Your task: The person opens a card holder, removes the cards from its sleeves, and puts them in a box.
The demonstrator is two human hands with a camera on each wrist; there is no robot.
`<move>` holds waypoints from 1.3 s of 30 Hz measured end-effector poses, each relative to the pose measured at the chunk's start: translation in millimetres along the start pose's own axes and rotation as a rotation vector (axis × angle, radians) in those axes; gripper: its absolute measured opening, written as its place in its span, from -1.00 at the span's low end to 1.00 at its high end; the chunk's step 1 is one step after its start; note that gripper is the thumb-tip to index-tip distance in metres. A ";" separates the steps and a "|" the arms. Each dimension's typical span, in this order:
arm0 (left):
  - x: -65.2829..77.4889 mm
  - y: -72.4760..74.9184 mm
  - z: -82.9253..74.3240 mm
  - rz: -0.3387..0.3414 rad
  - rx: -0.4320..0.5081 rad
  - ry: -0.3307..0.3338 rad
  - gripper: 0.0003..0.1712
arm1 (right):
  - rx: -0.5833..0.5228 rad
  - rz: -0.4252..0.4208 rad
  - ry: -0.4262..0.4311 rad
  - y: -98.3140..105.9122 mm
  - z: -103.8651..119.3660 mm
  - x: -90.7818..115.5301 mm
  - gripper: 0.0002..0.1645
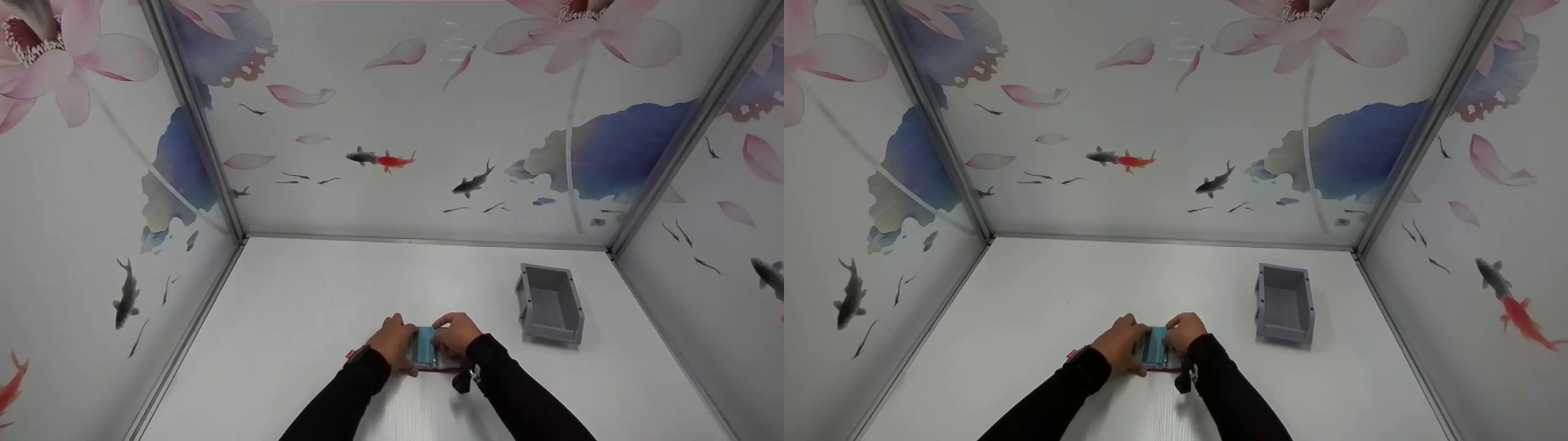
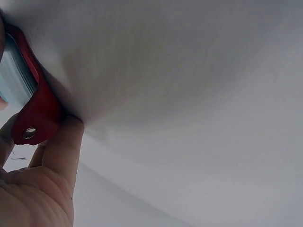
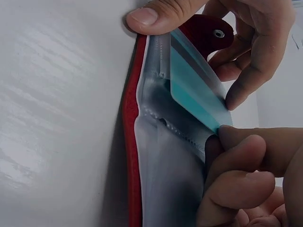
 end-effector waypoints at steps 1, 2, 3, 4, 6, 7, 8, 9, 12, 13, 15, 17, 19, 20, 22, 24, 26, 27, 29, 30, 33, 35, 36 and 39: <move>0.8 1.3 -0.8 0.006 0.007 0.001 0.06 | -0.010 0.000 0.002 0.2 -0.1 0.4 -0.60; 1.6 2.8 -1.6 0.011 0.014 0.004 0.06 | -0.018 -0.001 0.004 0.8 0.1 1.1 -0.61; 2.5 4.3 -2.3 0.015 0.020 0.006 0.05 | -0.027 -0.004 0.003 1.6 -0.3 1.5 -0.61; 3.3 5.2 -2.7 0.019 0.026 0.010 0.05 | -0.037 -0.008 0.002 2.5 -0.8 1.8 -0.62; 4.6 7.3 -3.2 0.020 0.033 0.018 0.03 | -0.048 -0.019 0.000 4.9 -1.9 2.1 -0.63; 5.6 8.8 -3.7 0.018 0.038 0.020 0.02 | -0.053 -0.025 -0.001 6.2 -2.8 2.0 -0.63; 6.3 9.6 -3.6 0.018 0.044 0.023 0.01 | -0.053 -0.031 0.004 7.7 -3.0 2.1 -0.63; 7.1 10.4 -3.8 0.014 0.051 0.023 0.00 | -0.054 -0.034 0.013 9.2 -2.7 2.6 -0.62; 8.7 12.2 -4.2 0.004 0.059 0.013 -0.04 | -0.058 -0.031 0.050 14.5 0.6 7.1 -0.58; 9.1 12.5 -4.0 0.000 0.061 0.007 -0.05 | -0.062 -0.027 0.065 16.7 2.8 9.7 -0.57; 9.4 12.7 -4.2 -0.004 0.056 -0.004 -0.07 | -0.071 -0.011 0.088 21.0 7.3 15.9 -0.55; 9.1 12.3 -3.6 -0.006 0.051 -0.007 -0.08 | -0.085 0.001 0.102 26.1 10.1 20.7 -0.54; 9.1 12.7 -3.4 -0.008 0.060 -0.007 -0.09 | -0.082 0.007 0.110 31.8 11.4 23.7 -0.52; 9.3 12.4 -3.2 -0.006 0.065 -0.003 -0.09 | -0.086 0.010 0.111 34.6 11.5 24.5 -0.52; 8.8 11.3 -2.1 -0.014 0.072 0.004 -0.11 | -0.090 0.008 0.112 41.1 10.1 24.2 -0.50; 8.9 10.4 -1.4 -0.013 0.084 0.016 -0.11 | -0.098 0.001 0.109 48.7 8.5 24.5 -0.49; 8.3 8.4 -0.5 -0.015 0.073 0.026 -0.11 | -0.124 -0.010 0.103 57.6 5.6 24.2 -0.47; 7.7 7.3 -0.1 -0.019 0.058 0.027 -0.11 | -0.137 -0.017 0.100 62.8 4.1 24.8 -0.46; 7.2 6.1 -0.6 -0.017 0.038 0.025 -0.10 | -0.174 -0.034 0.093 74.4 1.7 27.0 -0.45; 6.8 5.6 -1.1 -0.023 0.024 0.018 -0.10 | -0.189 -0.041 0.092 80.8 0.8 28.3 -0.44; 5.2 2.6 -1.2 -0.033 -0.002 0.006 -0.09 | -0.218 -0.063 0.088 102.5 -2.1 33.1 -0.42; 4.4 1.4 -1.3 -0.039 -0.001 0.003 -0.08 | -0.211 -0.086 0.073 119.4 -5.3 35.8 -0.42; 4.0 1.5 -1.7 -0.045 0.001 0.001 -0.07 | -0.199 -0.096 0.066 128.4 -7.2 37.3 -0.41; 2.0 0.6 -2.4 -0.046 0.001 0.000 -0.07 | -0.175 -0.122 0.046 156.4 -13.4 42.6 -0.38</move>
Point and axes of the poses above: each hand's wrist, its own x-axis away from the middle knuckle, its own y-axis out of the back of the hand, z = x × y, the point moved 10 cm from there along -x, towards the middle knuckle, and after that the axes turned 4 degrees about z, right-handed, at the moved point
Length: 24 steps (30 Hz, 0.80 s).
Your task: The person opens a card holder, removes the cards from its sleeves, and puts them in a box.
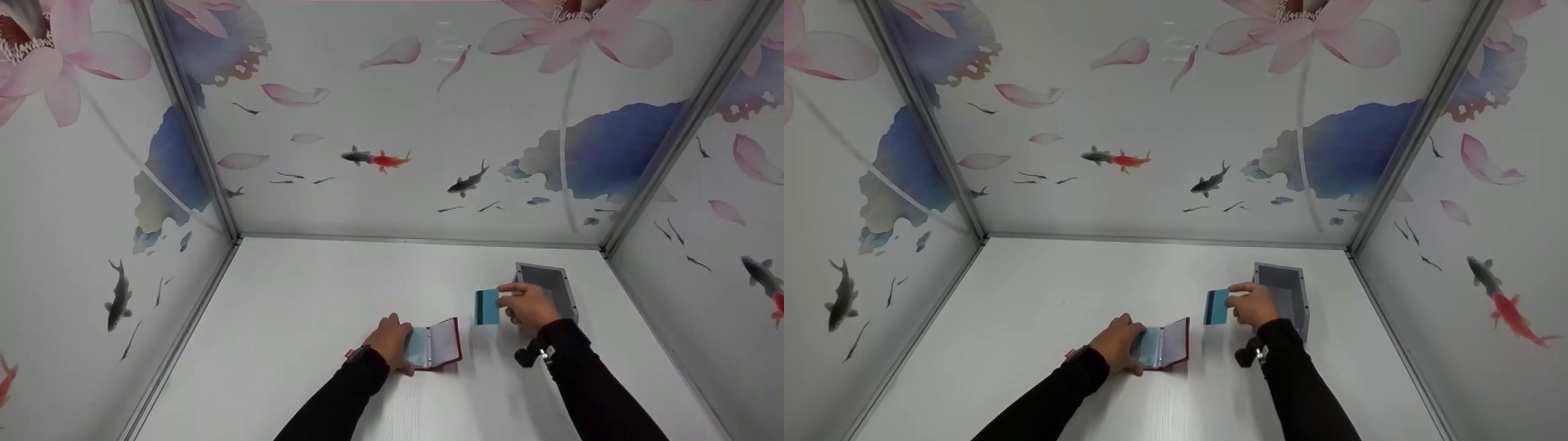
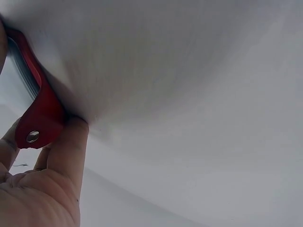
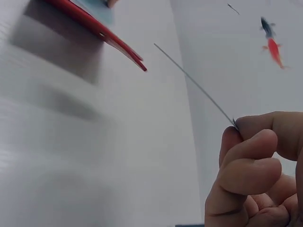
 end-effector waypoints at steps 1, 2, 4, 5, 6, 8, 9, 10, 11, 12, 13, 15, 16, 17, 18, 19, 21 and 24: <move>-1.2 -0.6 -0.1 0.001 -0.004 0.000 -0.07 | 0.000 -0.007 -0.011 9.7 -0.2 0.9 -0.37; -2.5 -1.2 -0.3 0.002 -0.009 0.000 -0.07 | 0.001 -0.009 -0.014 18.5 0.1 1.6 -0.35; -3.3 -1.0 -1.4 0.009 -0.012 0.001 -0.09 | 0.011 -0.017 -0.023 34.9 -0.1 3.4 -0.33; -3.6 -1.0 -1.8 0.009 -0.018 -0.001 -0.09 | 0.019 -0.024 -0.025 42.5 -0.8 3.9 -0.32; -3.5 -0.6 -2.5 0.008 -0.021 -0.003 -0.10 | 0.016 -0.033 -0.029 49.3 -1.6 4.7 -0.31; -3.0 0.9 -4.0 0.011 -0.022 -0.006 -0.10 | 0.022 -0.069 -0.031 62.4 -4.1 5.8 -0.32; -2.2 2.2 -4.3 0.011 -0.024 -0.006 -0.10 | 0.025 -0.087 -0.025 68.7 -5.3 6.2 -0.32; -1.6 3.7 -4.3 0.009 -0.021 -0.006 -0.10 | 0.021 -0.105 -0.020 74.1 -6.8 6.5 -0.33; -1.6 3.0 -2.4 0.012 -0.024 0.002 -0.09 | 0.019 -0.119 -0.010 78.9 -8.7 5.7 -0.32; -1.1 3.1 -1.2 0.015 -0.024 0.009 -0.08 | 0.012 -0.133 -0.004 83.2 -10.6 5.5 -0.32; -1.0 2.5 0.3 0.019 -0.030 0.017 -0.07 | 0.021 -0.142 0.006 87.2 -13.0 4.2 -0.32; -0.3 1.5 2.5 0.022 -0.032 0.027 -0.07 | 0.042 -0.158 0.010 95.1 -18.3 2.5 -0.32; 0.3 0.6 2.9 0.027 -0.033 0.031 -0.06 | 0.051 -0.171 0.004 99.2 -21.8 1.5 -0.33; 0.3 -0.4 3.0 0.033 -0.032 0.035 -0.06 | 0.062 -0.179 0.001 103.5 -25.2 0.0 -0.32; 1.2 0.3 1.7 0.036 -0.029 0.034 -0.06 | 0.069 -0.189 0.000 108.0 -27.3 -0.5 -0.31; 2.2 1.9 -0.4 0.035 -0.021 0.031 -0.06 | 0.074 -0.200 0.001 112.3 -29.0 -1.1 -0.31; 4.1 6.2 -5.4 0.037 -0.015 0.024 -0.07 | 0.069 -0.231 -0.009 121.1 -32.5 -2.5 -0.31; 6.3 14.4 -12.8 0.036 -0.012 0.019 -0.10 | 0.076 -0.265 -0.005 130.7 -34.2 -6.1 -0.31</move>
Point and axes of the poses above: each hand's wrist, its own x-axis away from the middle knuckle, its own y-axis out of the back of the hand, z = x × y, the point moved 10 cm from there along -x, towards the middle knuckle, and after that the axes turned 4 degrees about z, right-handed, at the moved point
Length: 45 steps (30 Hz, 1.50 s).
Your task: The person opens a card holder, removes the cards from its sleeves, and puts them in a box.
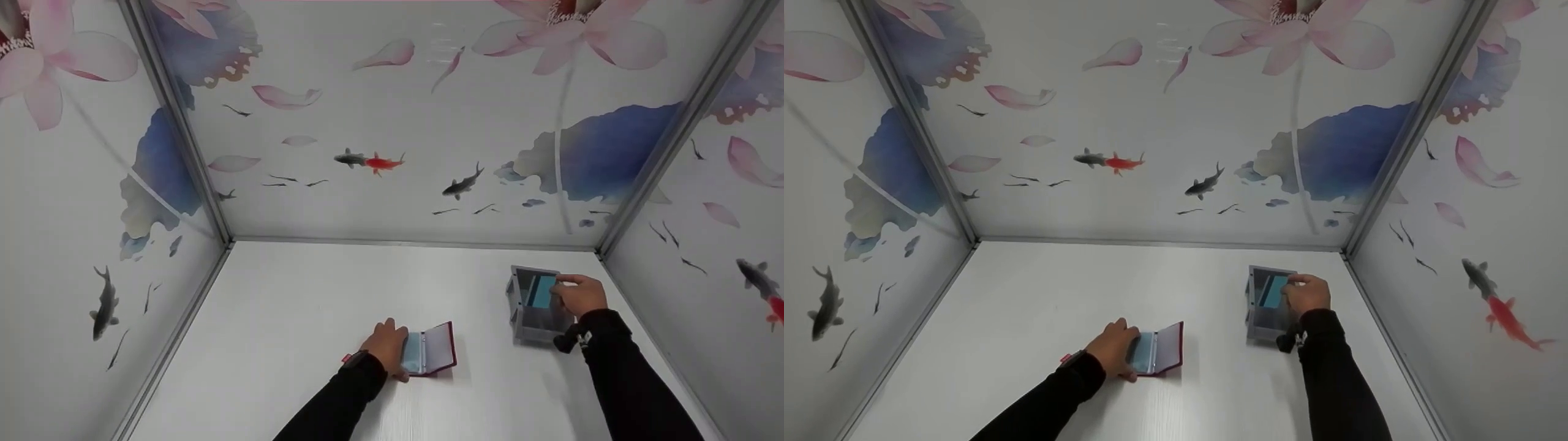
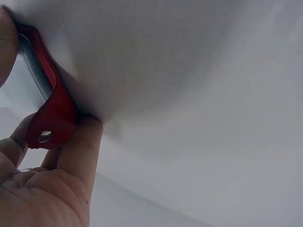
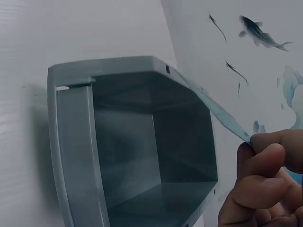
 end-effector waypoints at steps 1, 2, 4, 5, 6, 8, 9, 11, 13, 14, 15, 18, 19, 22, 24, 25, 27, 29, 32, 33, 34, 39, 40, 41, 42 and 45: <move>0.4 0.9 -0.3 -0.002 0.001 0.001 -0.10 | 0.015 -0.008 -0.001 -0.1 -1.1 -2.5 -0.32; 0.1 0.1 0.5 -0.001 -0.004 0.005 -0.09 | 0.036 -0.014 -0.002 -0.6 -2.0 -4.9 -0.33; -2.4 -4.4 3.9 -0.002 -0.004 0.017 -0.08 | 0.085 -0.020 0.007 -3.2 -2.0 -8.6 -0.33; -4.3 -7.4 5.8 -0.007 -0.004 0.019 -0.07 | 0.113 -0.024 0.012 -4.6 -1.5 -9.9 -0.33; -6.4 -10.5 7.5 -0.013 -0.006 0.020 -0.06 | 0.145 -0.030 0.019 -5.9 -0.6 -11.1 -0.35; -10.3 -16.2 10.2 -0.027 -0.016 0.020 -0.05 | 0.211 -0.043 0.041 -7.7 2.1 -13.3 -0.38; -11.6 -17.4 10.9 -0.033 -0.020 0.019 -0.04 | 0.246 -0.050 0.053 -8.5 3.5 -14.3 -0.40; -13.3 -19.1 11.6 -0.037 -0.029 0.018 -0.04 | 0.310 -0.068 0.079 -10.1 7.5 -14.7 -0.43; -13.3 -18.2 10.4 -0.034 -0.026 0.017 -0.04 | 0.362 -0.078 0.110 -12.4 9.6 -16.1 -0.48; -13.3 -18.1 10.0 -0.031 -0.024 0.016 -0.04 | 0.377 -0.087 0.114 -13.4 10.0 -16.3 -0.50; -12.4 -16.9 9.1 -0.027 -0.023 0.012 -0.03 | 0.394 -0.096 0.116 -14.5 9.3 -17.4 -0.53; -11.8 -14.2 4.3 -0.021 -0.009 -0.003 -0.03 | 0.430 -0.117 0.118 -14.3 3.5 -21.3 -0.58; -10.2 -12.2 3.5 -0.020 0.002 -0.004 -0.03 | 0.434 -0.116 0.116 -15.5 1.7 -23.0 -0.59; -5.1 -7.9 5.4 -0.009 0.016 0.013 -0.03 | 0.449 -0.093 0.115 -23.3 -3.2 -29.8 -0.60; -1.4 -3.9 5.7 -0.005 0.029 0.021 -0.03 | 0.461 -0.076 0.122 -28.7 -3.5 -33.7 -0.66; -0.2 -2.3 5.2 -0.004 0.036 0.019 -0.03 | 0.467 -0.074 0.129 -30.4 -3.2 -35.1 -0.71; 0.8 -0.8 3.9 0.004 0.027 0.020 -0.03 | 0.489 -0.062 0.120 -33.8 -3.9 -37.6 -0.82; 0.7 1.6 1.0 0.005 0.026 0.012 -0.03 | 0.508 -0.062 0.111 -34.9 -4.4 -38.9 -0.63; 1.3 4.7 -0.6 0.004 0.009 0.015 -0.02 | 0.540 -0.060 0.106 -39.4 -2.0 -38.3 -0.48; 1.4 5.1 -0.5 0.001 0.007 0.017 -0.02 | 0.554 -0.067 0.116 -40.9 -0.1 -37.5 -0.53; 1.2 5.3 -0.3 -0.001 0.005 0.018 -0.02 | 0.570 -0.074 0.128 -42.3 2.1 -36.9 -0.59; 0.6 3.0 1.0 -0.016 -0.001 0.021 -0.01 | 0.593 -0.064 0.139 -50.2 4.1 -35.8 -0.73; 0.7 2.6 1.1 -0.017 0.000 0.022 -0.01 | 0.586 -0.057 0.131 -51.4 3.1 -36.0 -0.66; 1.3 2.9 0.7 -0.021 0.000 0.022 -0.01 | 0.577 -0.050 0.124 -52.4 1.2 -36.8 -0.61; 1.6 3.1 0.3 -0.022 0.001 0.023 0.00 | 0.565 -0.046 0.117 -52.8 0.2 -37.4 -0.56; 1.7 2.8 -0.1 -0.026 0.008 0.032 0.00 | 0.557 -0.044 0.117 -53.0 0.4 -36.8 -0.52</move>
Point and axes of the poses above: each hand's wrist, its own x-axis away from the middle knuckle, its own y-axis out of the back of the hand, z = x × y, the point moved 10 cm from there along -x, towards the middle knuckle, and after that the axes turned 4 degrees about z, right-handed, at the moved point
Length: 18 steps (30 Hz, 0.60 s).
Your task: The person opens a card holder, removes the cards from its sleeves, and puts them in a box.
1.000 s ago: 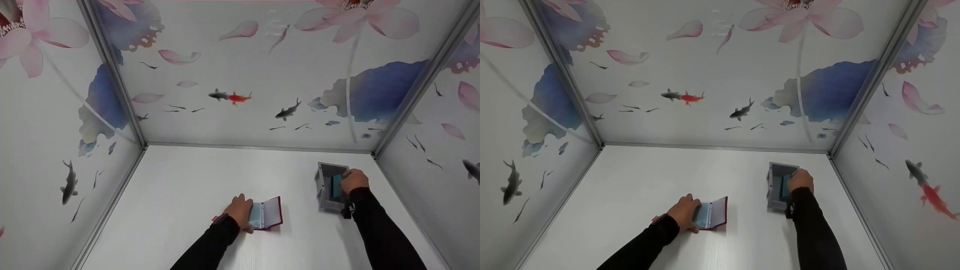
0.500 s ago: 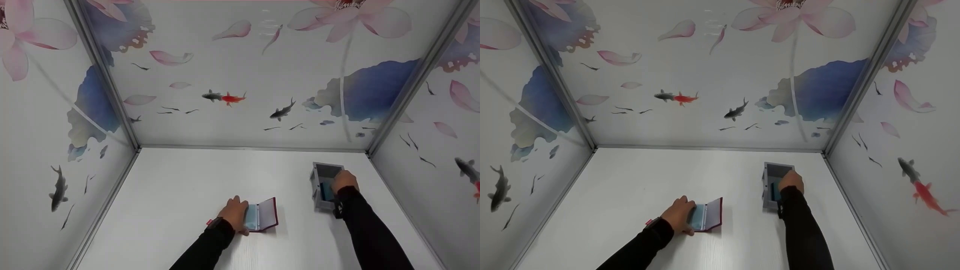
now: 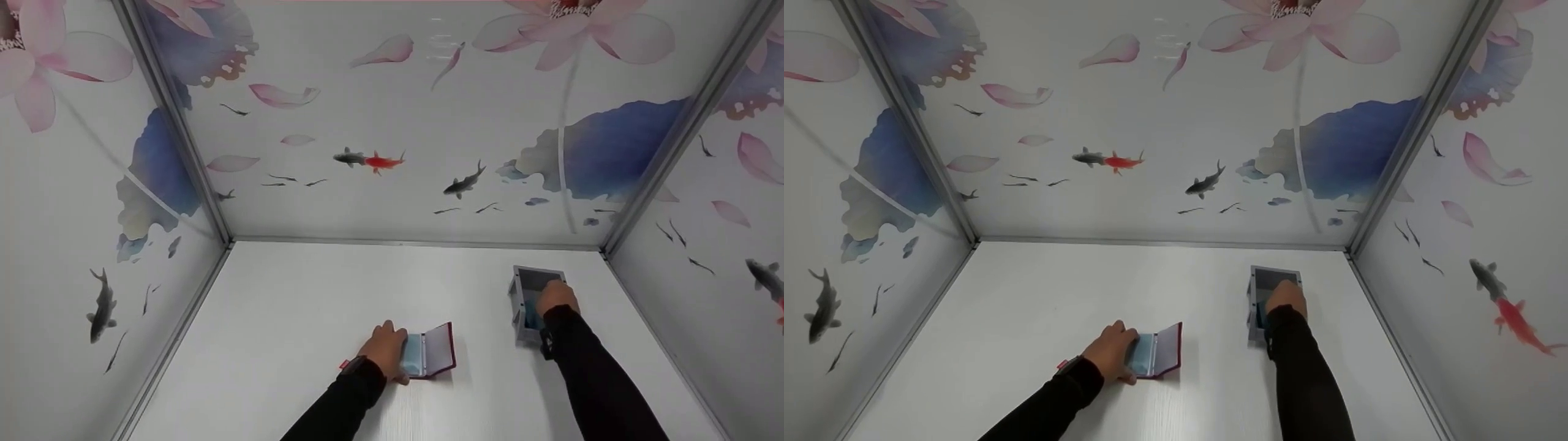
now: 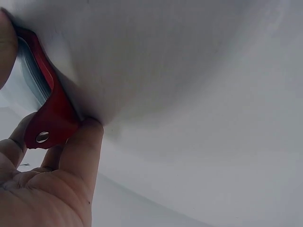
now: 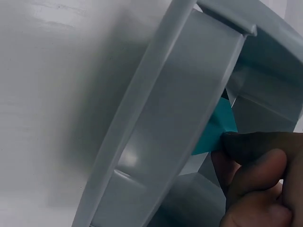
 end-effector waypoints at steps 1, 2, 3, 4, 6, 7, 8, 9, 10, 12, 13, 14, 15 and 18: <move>-0.8 -1.0 -0.2 -0.002 -0.005 0.000 0.01 | 0.000 -0.002 -0.003 0.8 -0.5 0.4 -0.53; -1.5 -1.9 -0.4 -0.006 -0.013 -0.001 0.02 | -0.001 -0.005 -0.005 1.6 -0.8 0.8 -0.55; -2.4 -2.9 -0.4 -0.007 -0.012 -0.001 0.03 | -0.001 -0.006 -0.008 2.8 -0.7 1.8 -0.55; -3.2 -3.8 0.0 -0.008 -0.011 0.000 0.03 | 0.001 -0.007 -0.010 3.5 -0.8 2.6 -0.56; -4.3 -5.6 1.0 -0.012 -0.013 0.000 0.04 | -0.001 0.000 -0.021 3.1 -2.2 3.4 -0.56; -5.0 -6.7 1.8 -0.016 -0.016 0.001 0.04 | -0.001 -0.001 -0.025 3.3 -2.6 4.1 -0.58; -5.2 -6.8 2.3 -0.016 -0.013 0.002 0.03 | 0.001 -0.003 -0.027 3.5 -2.7 4.7 -0.59; -5.3 -7.0 2.8 -0.015 -0.007 0.004 0.03 | -0.001 -0.003 -0.031 3.5 -3.1 5.3 -0.59; -5.4 -7.5 3.7 -0.015 -0.009 0.006 0.03 | -0.001 -0.005 -0.035 3.8 -2.9 6.4 -0.60; -5.5 -8.0 3.8 -0.008 -0.013 0.001 0.01 | -0.008 0.004 -0.042 3.0 -2.1 8.5 -0.57; -5.5 -7.6 3.5 -0.006 -0.009 -0.003 0.00 | -0.011 0.006 -0.041 3.2 -1.1 9.9 -0.55; -5.2 -7.2 3.2 -0.002 -0.006 -0.005 -0.01 | -0.014 0.007 -0.038 3.8 0.1 11.1 -0.54; -5.3 -8.1 3.4 0.001 -0.010 -0.006 -0.02 | -0.016 0.009 -0.036 4.1 1.5 12.3 -0.53; -7.8 -13.3 5.9 0.008 -0.012 0.002 -0.01 | -0.021 0.002 -0.016 8.8 7.4 16.2 -0.55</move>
Point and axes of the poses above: each hand's wrist, its own x-axis away from the middle knuckle, its own y-axis out of the back of the hand, z = x × y, the point moved 10 cm from there along -x, towards the middle knuckle, and after that the axes turned 4 degrees about z, right-handed, at the moved point
